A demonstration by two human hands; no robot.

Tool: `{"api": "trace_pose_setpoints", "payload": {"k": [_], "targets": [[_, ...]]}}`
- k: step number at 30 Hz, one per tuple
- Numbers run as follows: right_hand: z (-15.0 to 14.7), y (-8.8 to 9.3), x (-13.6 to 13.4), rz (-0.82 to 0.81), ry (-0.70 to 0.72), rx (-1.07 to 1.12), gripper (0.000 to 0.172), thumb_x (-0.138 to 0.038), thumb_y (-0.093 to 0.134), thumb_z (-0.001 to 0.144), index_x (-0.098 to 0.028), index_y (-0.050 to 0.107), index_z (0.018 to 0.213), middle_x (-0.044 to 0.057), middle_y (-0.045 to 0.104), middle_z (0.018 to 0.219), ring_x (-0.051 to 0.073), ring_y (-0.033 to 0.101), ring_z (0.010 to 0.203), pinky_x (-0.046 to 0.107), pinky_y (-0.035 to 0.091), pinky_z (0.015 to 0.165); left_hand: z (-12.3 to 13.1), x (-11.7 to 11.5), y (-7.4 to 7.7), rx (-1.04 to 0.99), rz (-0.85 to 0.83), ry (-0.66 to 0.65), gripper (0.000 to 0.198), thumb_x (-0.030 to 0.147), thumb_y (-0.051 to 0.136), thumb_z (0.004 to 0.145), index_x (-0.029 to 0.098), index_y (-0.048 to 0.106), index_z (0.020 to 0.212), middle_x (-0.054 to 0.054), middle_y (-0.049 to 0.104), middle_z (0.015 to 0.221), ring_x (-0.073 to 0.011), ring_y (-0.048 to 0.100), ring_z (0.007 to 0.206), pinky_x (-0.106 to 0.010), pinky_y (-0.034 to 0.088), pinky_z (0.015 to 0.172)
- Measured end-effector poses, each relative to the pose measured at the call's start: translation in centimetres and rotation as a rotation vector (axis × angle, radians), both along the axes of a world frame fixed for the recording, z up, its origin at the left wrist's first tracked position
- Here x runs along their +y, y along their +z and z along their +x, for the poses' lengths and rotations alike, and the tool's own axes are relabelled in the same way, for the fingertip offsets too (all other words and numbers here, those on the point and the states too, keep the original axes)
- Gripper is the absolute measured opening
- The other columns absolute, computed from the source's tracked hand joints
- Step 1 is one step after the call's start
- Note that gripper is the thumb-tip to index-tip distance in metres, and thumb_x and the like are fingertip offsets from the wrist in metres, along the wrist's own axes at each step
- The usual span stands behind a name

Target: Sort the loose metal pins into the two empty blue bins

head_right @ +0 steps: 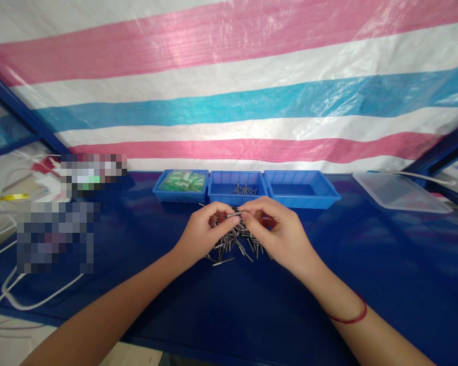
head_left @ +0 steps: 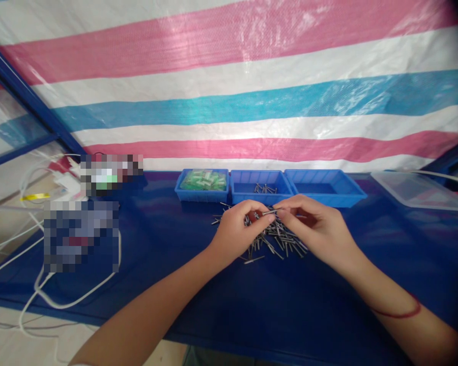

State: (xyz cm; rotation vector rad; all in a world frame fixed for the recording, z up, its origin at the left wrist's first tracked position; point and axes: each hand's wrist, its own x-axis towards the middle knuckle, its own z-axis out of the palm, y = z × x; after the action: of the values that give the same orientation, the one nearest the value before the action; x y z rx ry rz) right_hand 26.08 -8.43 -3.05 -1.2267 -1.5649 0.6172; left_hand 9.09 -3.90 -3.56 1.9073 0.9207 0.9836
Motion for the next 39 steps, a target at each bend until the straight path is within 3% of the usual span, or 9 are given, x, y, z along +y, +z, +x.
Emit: {"api": "trace_pose_setpoints", "payload": {"k": [6,12,16,21,25,33,39], "targets": [[-0.1,0.1,0.8,-0.105,-0.016,-0.023,0.022,-0.039,0.059,0.085,-0.020,0.068,0.079,0.003,0.064,0.078,0.016,0.057,0.071,0.028,0.044,0.063,-0.7,0.4,0.6,0.037,0.040,0.045,0.023,0.039,0.057,0.086,0.018,0.065,0.088,-0.001,0.067,0.081,-0.0118,0.057,0.070,-0.023,0.044,0.065],[-0.4,0.3,4.6,-0.263,-0.241,0.288,0.030,-0.047,0.064,0.077,-0.018,0.067,0.073,0.000,0.052,0.062,0.010,0.040,0.048,0.024,0.026,0.039,-1.7,1.4,0.6,0.080,0.067,0.110,0.019,0.032,0.052,0.089,0.018,0.064,0.093,0.000,0.066,0.081,-0.0104,0.056,0.065,-0.022,0.044,0.063],[-0.9,1.1,6.3,-0.327,-0.261,0.429,0.030,-0.047,0.063,0.076,-0.016,0.064,0.075,-0.001,0.047,0.061,0.007,0.030,0.043,0.023,0.017,0.036,-2.1,1.9,0.4,0.168,0.156,0.061,0.017,0.026,0.051,0.089,0.018,0.064,0.095,-0.001,0.067,0.081,-0.0111,0.056,0.065,-0.024,0.043,0.065],[-0.8,1.1,4.5,-0.312,-0.187,0.481,0.031,-0.044,0.064,0.077,-0.017,0.066,0.092,-0.002,0.048,0.068,0.005,0.032,0.044,0.021,0.018,0.036,-2.2,1.5,0.2,0.419,0.426,-0.161,0.016,0.019,0.051,0.087,0.017,0.065,0.093,-0.003,0.067,0.088,-0.0153,0.057,0.079,-0.028,0.041,0.075],[-0.3,0.2,2.5,-0.331,-0.154,0.464,0.029,-0.039,0.067,0.074,-0.016,0.066,0.092,-0.002,0.049,0.067,0.005,0.034,0.045,0.021,0.020,0.038,-1.6,0.5,-0.3,0.629,0.640,-0.305,0.019,0.029,0.052,0.091,0.023,0.068,0.097,-0.004,0.066,0.098,-0.0186,0.054,0.092,-0.032,0.034,0.075],[-0.5,0.0,1.6,-0.405,-0.121,0.356,0.030,-0.039,0.066,0.074,-0.016,0.068,0.091,-0.002,0.051,0.065,0.007,0.040,0.048,0.021,0.027,0.041,-0.2,-0.5,-1.1,0.783,0.759,-0.299,0.015,0.033,0.058,0.089,0.025,0.069,0.084,-0.002,0.066,0.095,-0.0202,0.049,0.096,-0.035,0.027,0.073],[-0.4,0.0,1.4,-0.394,-0.123,0.328,0.032,-0.042,0.066,0.073,-0.015,0.069,0.090,-0.001,0.052,0.065,0.007,0.040,0.047,0.021,0.027,0.040,-0.4,-0.6,-1.0,0.800,0.790,-0.336,0.011,0.032,0.058,0.090,0.026,0.067,0.089,0.000,0.066,0.097,-0.0204,0.049,0.099,-0.037,0.027,0.076]]}}
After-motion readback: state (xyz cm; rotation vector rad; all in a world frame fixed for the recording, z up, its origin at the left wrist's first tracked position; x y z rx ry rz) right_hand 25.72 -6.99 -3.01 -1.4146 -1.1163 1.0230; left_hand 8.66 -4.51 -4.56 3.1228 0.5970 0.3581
